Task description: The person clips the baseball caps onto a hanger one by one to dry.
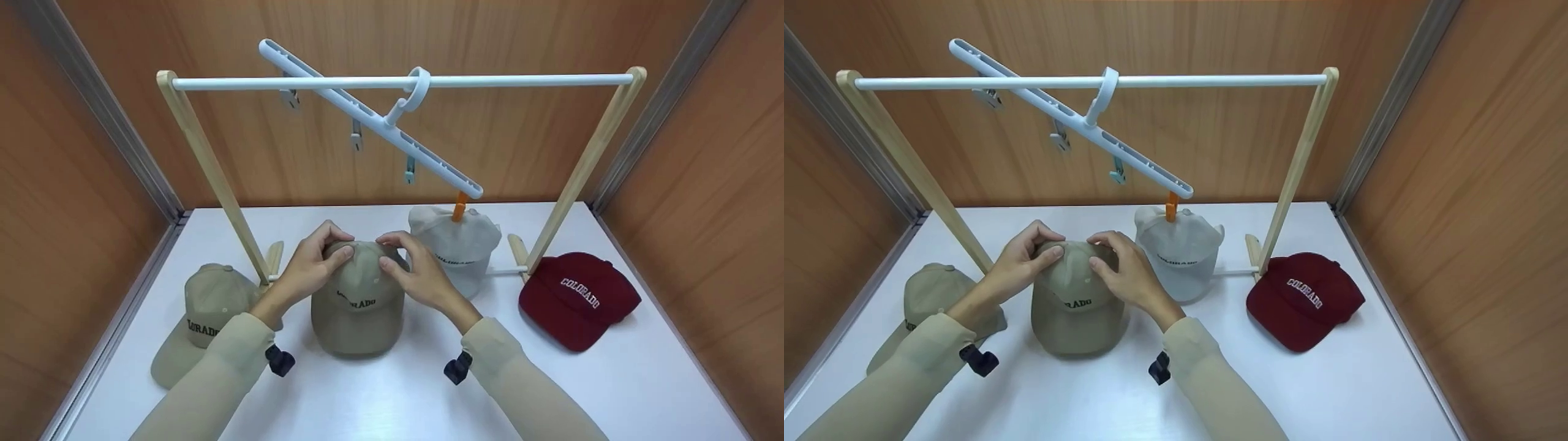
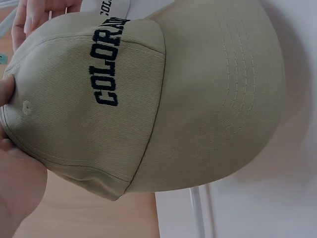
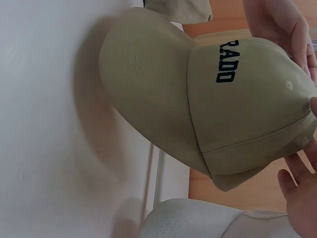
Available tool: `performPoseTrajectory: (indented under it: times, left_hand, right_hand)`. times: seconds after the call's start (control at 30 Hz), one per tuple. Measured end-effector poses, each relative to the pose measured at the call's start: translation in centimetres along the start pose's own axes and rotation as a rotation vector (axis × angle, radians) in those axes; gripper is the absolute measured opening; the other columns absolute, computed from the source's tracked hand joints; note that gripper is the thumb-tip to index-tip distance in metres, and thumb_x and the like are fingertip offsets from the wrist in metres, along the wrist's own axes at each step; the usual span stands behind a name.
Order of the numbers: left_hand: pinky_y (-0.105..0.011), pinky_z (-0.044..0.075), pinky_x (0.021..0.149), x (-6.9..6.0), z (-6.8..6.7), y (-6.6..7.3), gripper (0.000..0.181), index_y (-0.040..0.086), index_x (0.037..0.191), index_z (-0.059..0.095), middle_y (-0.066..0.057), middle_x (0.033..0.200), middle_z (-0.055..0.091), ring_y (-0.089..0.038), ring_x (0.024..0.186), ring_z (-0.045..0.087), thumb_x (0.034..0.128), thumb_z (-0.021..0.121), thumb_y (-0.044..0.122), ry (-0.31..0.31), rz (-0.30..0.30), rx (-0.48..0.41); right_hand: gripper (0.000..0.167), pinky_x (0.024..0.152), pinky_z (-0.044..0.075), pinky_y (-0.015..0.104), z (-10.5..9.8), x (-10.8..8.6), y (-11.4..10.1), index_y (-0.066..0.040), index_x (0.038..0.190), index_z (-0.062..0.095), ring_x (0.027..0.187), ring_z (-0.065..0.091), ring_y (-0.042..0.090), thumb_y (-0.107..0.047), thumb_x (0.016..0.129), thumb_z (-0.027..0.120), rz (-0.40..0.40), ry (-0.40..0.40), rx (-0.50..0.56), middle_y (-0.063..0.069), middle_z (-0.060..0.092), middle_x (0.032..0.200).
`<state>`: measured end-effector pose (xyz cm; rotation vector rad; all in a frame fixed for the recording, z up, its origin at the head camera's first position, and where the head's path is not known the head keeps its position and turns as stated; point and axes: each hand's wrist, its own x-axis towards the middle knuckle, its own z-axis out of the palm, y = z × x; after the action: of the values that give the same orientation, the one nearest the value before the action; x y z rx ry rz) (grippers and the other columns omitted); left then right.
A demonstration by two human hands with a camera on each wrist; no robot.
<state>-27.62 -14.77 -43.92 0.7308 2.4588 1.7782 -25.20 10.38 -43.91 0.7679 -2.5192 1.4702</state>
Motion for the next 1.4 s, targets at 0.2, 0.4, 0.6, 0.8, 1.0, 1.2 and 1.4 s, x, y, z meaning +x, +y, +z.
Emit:
performPoseTrajectory:
  times: [0.2, 0.4, 0.6, 0.8, 1.0, 1.2, 1.4]
  left_hand:
    - [-0.042, 0.052, 0.107, 0.3, 0.5, 0.8, 0.017, 0.009, 0.121, 0.063, -0.003, 0.117, 0.073, -0.018, 0.112, 0.068, 0.1053, 0.067, 0.012, 0.038, 0.025, 0.015]
    - [-0.042, 0.054, 0.104, 0.7, 0.7, 1.7, 0.015, 0.010, 0.119, 0.065, -0.003, 0.115, 0.074, -0.017, 0.110, 0.069, 0.1042, 0.069, 0.009, 0.088, 0.053, 0.069]
    - [-0.038, 0.057, 0.102, 1.0, 0.5, 2.5, 0.013, 0.010, 0.118, 0.065, -0.001, 0.115, 0.074, -0.015, 0.111, 0.071, 0.1051, 0.067, 0.010, 0.090, 0.081, 0.102]
    - [-0.036, 0.057, 0.101, 1.6, 0.6, 3.0, 0.011, 0.011, 0.116, 0.067, 0.001, 0.115, 0.075, -0.013, 0.112, 0.071, 0.1050, 0.067, 0.010, 0.106, 0.108, 0.115]
    - [-0.038, 0.057, 0.102, 2.5, 0.8, 3.7, 0.011, 0.011, 0.115, 0.067, 0.001, 0.116, 0.075, -0.013, 0.112, 0.071, 0.1044, 0.068, 0.009, 0.137, 0.118, 0.106]
    - [-0.035, 0.055, 0.106, 3.4, 1.0, 4.4, 0.012, 0.013, 0.116, 0.066, 0.002, 0.115, 0.073, -0.011, 0.114, 0.070, 0.1050, 0.067, 0.009, 0.133, 0.124, 0.119]
    - [-0.037, 0.055, 0.106, 4.0, 0.7, 5.1, 0.013, 0.013, 0.117, 0.066, 0.001, 0.114, 0.072, -0.012, 0.114, 0.069, 0.1054, 0.067, 0.009, 0.105, 0.137, 0.124]
  right_hand:
    - [0.028, 0.111, 0.050, 0.043, -0.4, 0.1, -0.2, -0.010, 0.131, 0.067, 0.115, 0.064, 0.020, -0.018, 0.104, 0.070, 0.007, 0.050, 0.023, 0.003, 0.069, 0.122]
    - [0.028, 0.103, 0.053, 0.039, -1.0, 0.2, -0.3, -0.016, 0.132, 0.066, 0.104, 0.062, 0.017, -0.020, 0.105, 0.069, 0.063, 0.010, 0.033, 0.000, 0.065, 0.111]
    - [0.024, 0.099, 0.052, 0.038, -1.8, 0.4, -0.7, -0.023, 0.131, 0.067, 0.103, 0.061, 0.016, -0.024, 0.107, 0.067, 0.077, 0.002, -0.001, -0.003, 0.064, 0.108]
    - [0.024, 0.095, 0.052, 0.036, -2.5, 0.7, -1.1, -0.018, 0.130, 0.067, 0.100, 0.059, 0.017, -0.020, 0.107, 0.067, 0.053, 0.012, -0.024, 0.000, 0.065, 0.107]
    - [0.026, 0.089, 0.053, 0.032, -3.2, 1.4, -1.5, -0.010, 0.130, 0.067, 0.096, 0.058, 0.017, -0.015, 0.105, 0.069, 0.005, 0.048, -0.075, 0.003, 0.067, 0.107]
    - [0.027, 0.090, 0.054, 0.031, -4.0, 1.8, -1.7, -0.009, 0.130, 0.068, 0.096, 0.059, 0.017, -0.016, 0.104, 0.071, -0.004, 0.086, -0.090, 0.004, 0.068, 0.106]
    - [0.028, 0.095, 0.055, 0.030, -4.6, 1.8, -1.9, -0.009, 0.131, 0.068, 0.097, 0.061, 0.018, -0.016, 0.104, 0.071, 0.025, 0.096, -0.036, 0.005, 0.068, 0.107]
